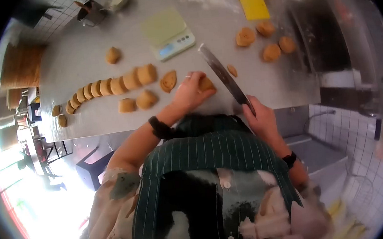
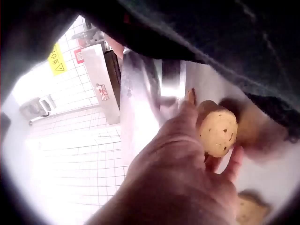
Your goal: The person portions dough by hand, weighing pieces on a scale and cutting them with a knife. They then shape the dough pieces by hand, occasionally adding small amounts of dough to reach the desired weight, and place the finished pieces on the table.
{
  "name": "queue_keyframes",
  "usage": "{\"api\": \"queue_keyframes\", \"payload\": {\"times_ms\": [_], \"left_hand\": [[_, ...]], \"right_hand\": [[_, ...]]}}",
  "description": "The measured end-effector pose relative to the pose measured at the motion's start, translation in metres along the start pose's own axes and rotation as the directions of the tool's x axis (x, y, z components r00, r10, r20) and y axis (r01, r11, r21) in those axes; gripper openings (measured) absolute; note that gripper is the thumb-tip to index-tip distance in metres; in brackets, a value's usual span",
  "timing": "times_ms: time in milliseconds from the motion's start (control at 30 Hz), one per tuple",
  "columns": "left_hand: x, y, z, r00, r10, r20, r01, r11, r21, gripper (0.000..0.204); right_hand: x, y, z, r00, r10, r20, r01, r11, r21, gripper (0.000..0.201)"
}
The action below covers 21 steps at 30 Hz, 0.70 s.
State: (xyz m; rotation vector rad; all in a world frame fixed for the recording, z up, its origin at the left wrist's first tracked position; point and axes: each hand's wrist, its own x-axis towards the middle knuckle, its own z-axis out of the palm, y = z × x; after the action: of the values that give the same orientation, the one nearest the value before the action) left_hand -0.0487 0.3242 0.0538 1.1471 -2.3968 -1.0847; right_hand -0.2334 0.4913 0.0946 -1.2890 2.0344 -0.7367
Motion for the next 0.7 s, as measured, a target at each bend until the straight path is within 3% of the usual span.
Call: {"api": "queue_keyframes", "payload": {"times_ms": [100,167,267,333,467,633,700], "left_hand": [[0.002,-0.005,-0.006,0.999,0.007,0.037,-0.007,1.000,-0.017,0.043],[0.005,-0.008,-0.008,0.999,0.022,0.041,-0.020,0.998,-0.056,0.042],[0.000,-0.011,-0.009,0.997,-0.074,-0.008,0.072,0.992,-0.106,0.038],[-0.001,-0.013,-0.012,0.993,-0.018,0.119,0.031,0.994,-0.107,0.037],[-0.003,-0.016,-0.012,0.991,-0.016,0.133,0.025,0.997,-0.074,0.037],[-0.001,-0.016,-0.011,0.983,0.115,0.145,-0.105,0.991,-0.078,0.041],[0.003,-0.018,-0.008,0.982,0.083,0.172,-0.077,0.996,-0.040,0.042]], "right_hand": [[-0.003,0.000,0.006,1.000,-0.021,-0.012,0.021,1.000,-0.013,0.028],[-0.004,0.002,0.009,0.994,-0.110,-0.022,0.109,0.993,-0.037,0.027],[-0.006,-0.002,0.012,0.992,-0.127,-0.025,0.126,0.990,-0.057,0.027],[-0.005,-0.005,0.013,0.993,-0.116,-0.017,0.114,0.991,-0.069,0.027],[-0.007,-0.010,0.013,0.993,-0.112,0.040,0.116,0.987,-0.111,0.028],[-0.006,-0.014,0.023,0.988,-0.036,0.149,0.067,0.976,-0.209,0.025],[0.004,-0.015,0.028,0.983,0.002,0.181,0.040,0.973,-0.228,0.023]]}}
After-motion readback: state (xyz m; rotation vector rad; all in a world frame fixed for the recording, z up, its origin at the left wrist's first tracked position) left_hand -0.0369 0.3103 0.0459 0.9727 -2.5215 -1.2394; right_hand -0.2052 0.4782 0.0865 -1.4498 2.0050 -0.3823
